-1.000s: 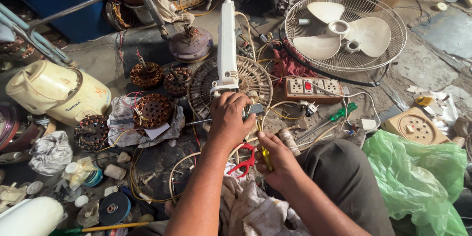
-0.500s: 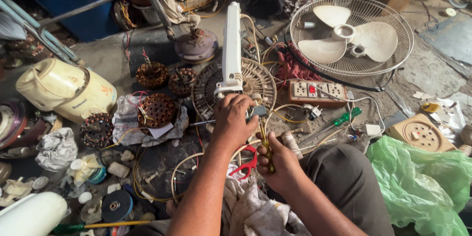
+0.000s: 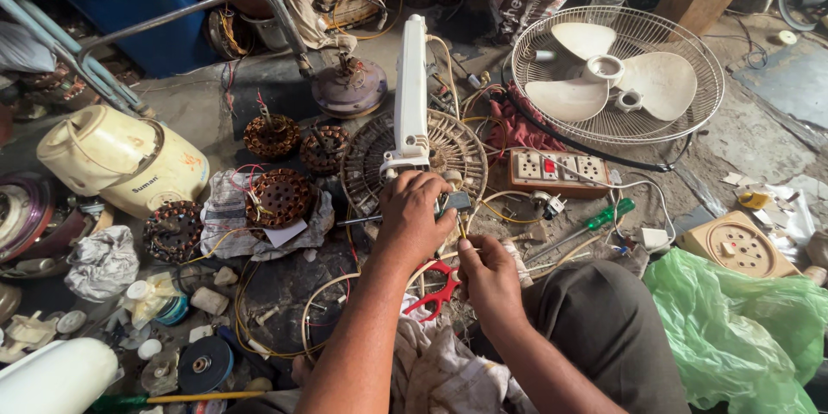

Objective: The person sits on the floor of a cluttered fan repair workshop and disassembles a pedestal fan. They detach the motor housing from the fan stand, handle the motor and its wiring, use a screwdriver on the housing, set parts aside, and manipulate the motor and mounting components by hand.

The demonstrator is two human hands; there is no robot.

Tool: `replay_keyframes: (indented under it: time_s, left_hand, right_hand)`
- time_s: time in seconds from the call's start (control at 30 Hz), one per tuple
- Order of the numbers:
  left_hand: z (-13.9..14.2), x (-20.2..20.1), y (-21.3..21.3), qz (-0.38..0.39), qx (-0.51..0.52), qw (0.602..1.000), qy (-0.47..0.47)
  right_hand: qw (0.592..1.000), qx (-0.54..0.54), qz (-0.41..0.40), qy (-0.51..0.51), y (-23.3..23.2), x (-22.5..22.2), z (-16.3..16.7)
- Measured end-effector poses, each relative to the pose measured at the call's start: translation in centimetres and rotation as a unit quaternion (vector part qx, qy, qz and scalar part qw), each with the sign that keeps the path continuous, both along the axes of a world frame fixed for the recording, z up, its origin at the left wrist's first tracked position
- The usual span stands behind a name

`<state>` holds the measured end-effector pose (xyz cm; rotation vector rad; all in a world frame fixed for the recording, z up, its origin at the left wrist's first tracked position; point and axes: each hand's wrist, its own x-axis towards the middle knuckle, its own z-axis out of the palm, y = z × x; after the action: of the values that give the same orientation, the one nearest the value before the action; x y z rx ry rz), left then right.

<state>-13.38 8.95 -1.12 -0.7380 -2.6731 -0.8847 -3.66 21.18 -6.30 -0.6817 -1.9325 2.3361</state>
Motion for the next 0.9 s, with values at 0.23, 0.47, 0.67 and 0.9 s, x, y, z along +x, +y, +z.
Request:
replay_keyframes:
  time_s: [0.23, 0.47, 0.67, 0.9]
  left_hand:
    - [-0.1, 0.3, -0.1, -0.003, -0.006, 1.0, -0.017]
    - [0.2, 0.5, 0.4, -0.021, 0.004, 1.0, 0.014]
    - [-0.9, -0.1, 0.3, -0.014, -0.006, 1.0, -0.006]
    - [-2.4, -1.9, 0.4, -0.058, 0.054, 0.996, 0.031]
  right_hand:
    - [0.895, -0.441, 0.055, -0.036, 1.5, 0.5, -1.0]
    - [0.985, 0.168, 0.001, 0.026, 0.7, 0.6, 0.3]
    - [0.997, -0.06, -0.021, -0.048, 0.7, -0.6, 0.0]
    - [0.788, -0.607, 0.099, -0.033, 3.6, -0.3, -1.8]
